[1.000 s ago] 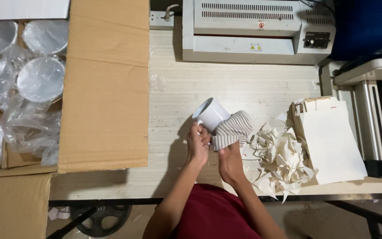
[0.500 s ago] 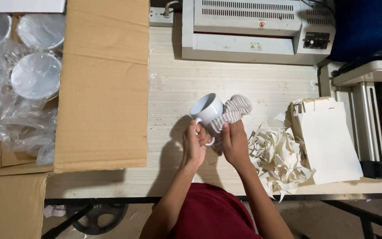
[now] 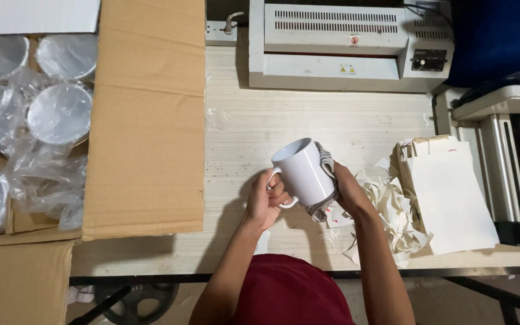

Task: The person unpacks white mugs from a cardboard box, removes plastic wrapping, and wipes each mug with a striped cloth. The person handles the mugs one at a time, wiping the exterior and interior surfaces before placing them on the table.

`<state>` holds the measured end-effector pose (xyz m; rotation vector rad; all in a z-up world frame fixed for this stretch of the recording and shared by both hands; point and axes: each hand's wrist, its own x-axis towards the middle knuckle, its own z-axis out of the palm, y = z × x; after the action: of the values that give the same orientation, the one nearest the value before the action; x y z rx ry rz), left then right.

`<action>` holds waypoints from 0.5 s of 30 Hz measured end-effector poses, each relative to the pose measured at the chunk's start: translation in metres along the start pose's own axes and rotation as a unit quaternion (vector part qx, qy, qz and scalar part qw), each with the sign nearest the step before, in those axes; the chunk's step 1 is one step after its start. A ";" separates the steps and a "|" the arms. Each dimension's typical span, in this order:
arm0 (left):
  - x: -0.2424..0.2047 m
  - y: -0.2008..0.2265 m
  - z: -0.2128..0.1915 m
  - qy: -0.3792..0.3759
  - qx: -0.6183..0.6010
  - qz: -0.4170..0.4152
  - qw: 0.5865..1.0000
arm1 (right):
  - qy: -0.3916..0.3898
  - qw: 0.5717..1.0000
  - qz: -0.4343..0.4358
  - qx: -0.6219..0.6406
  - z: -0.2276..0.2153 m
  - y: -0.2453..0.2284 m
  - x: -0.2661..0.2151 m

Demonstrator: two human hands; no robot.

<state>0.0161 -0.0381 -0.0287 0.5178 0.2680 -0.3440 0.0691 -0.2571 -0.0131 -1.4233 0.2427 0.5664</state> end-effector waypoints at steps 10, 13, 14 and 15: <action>0.028 0.012 -0.018 -0.006 0.002 -0.091 0.996 | 0.043 0.984 0.101 0.138 0.003 0.027 0.008; 0.044 0.009 -0.028 0.013 0.109 -0.061 0.992 | 0.051 0.973 0.098 0.205 0.006 0.044 0.016; 0.048 0.007 -0.031 0.024 0.143 -0.052 0.988 | 0.047 0.971 0.085 0.218 0.008 0.049 0.016; 0.052 0.004 -0.035 0.036 0.177 -0.044 0.983 | 0.043 0.969 0.073 0.231 0.009 0.053 0.016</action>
<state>0.0592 -0.0293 -0.0734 0.8719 0.3017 -0.4627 0.0542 -0.2420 -0.0653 -0.9814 0.5180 0.5263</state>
